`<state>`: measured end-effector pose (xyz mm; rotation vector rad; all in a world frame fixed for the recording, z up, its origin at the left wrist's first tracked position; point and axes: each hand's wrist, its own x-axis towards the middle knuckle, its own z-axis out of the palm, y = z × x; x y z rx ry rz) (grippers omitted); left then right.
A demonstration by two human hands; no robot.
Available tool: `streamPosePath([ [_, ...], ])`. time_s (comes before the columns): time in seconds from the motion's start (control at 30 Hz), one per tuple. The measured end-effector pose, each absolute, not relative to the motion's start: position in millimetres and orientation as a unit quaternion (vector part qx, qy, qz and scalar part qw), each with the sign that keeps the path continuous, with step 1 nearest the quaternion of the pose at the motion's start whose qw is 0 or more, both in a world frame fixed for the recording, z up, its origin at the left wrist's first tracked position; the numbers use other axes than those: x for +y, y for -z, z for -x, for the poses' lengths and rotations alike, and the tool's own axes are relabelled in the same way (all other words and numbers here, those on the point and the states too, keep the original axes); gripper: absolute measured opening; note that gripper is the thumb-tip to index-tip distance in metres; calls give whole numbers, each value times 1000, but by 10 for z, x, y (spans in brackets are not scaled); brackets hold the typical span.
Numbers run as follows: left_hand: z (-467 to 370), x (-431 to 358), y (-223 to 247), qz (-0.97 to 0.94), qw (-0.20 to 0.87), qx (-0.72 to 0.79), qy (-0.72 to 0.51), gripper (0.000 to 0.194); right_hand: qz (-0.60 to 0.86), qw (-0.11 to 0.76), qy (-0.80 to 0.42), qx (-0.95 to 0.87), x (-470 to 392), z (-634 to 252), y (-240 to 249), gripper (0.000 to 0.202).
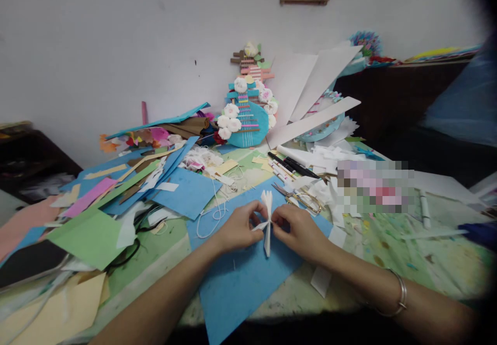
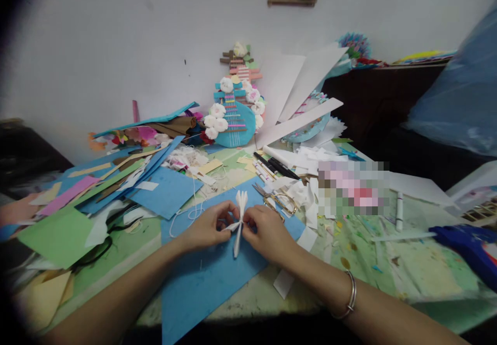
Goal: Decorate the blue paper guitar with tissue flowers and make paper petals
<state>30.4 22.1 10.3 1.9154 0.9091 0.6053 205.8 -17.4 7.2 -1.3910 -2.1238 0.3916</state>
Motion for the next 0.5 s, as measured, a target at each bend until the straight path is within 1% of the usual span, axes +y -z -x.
streamPosePath([
  [0.1,-324,186,-92,-837,301,367,-272,12,505,281,-132,-805,-172,-2062,-51,6],
  [0.17,-329,175,-63,-866,234,351,-271,8,507,270,-129,-809,-164,-2063,-20,6],
  [0.37,-309,195,-4,-914,137,293,-245,6,507,233,-111,-822,-128,-2061,67,5],
  [0.5,-297,220,-31,-927,101,265,-244,8,510,207,-90,-830,-130,-2066,47,5],
])
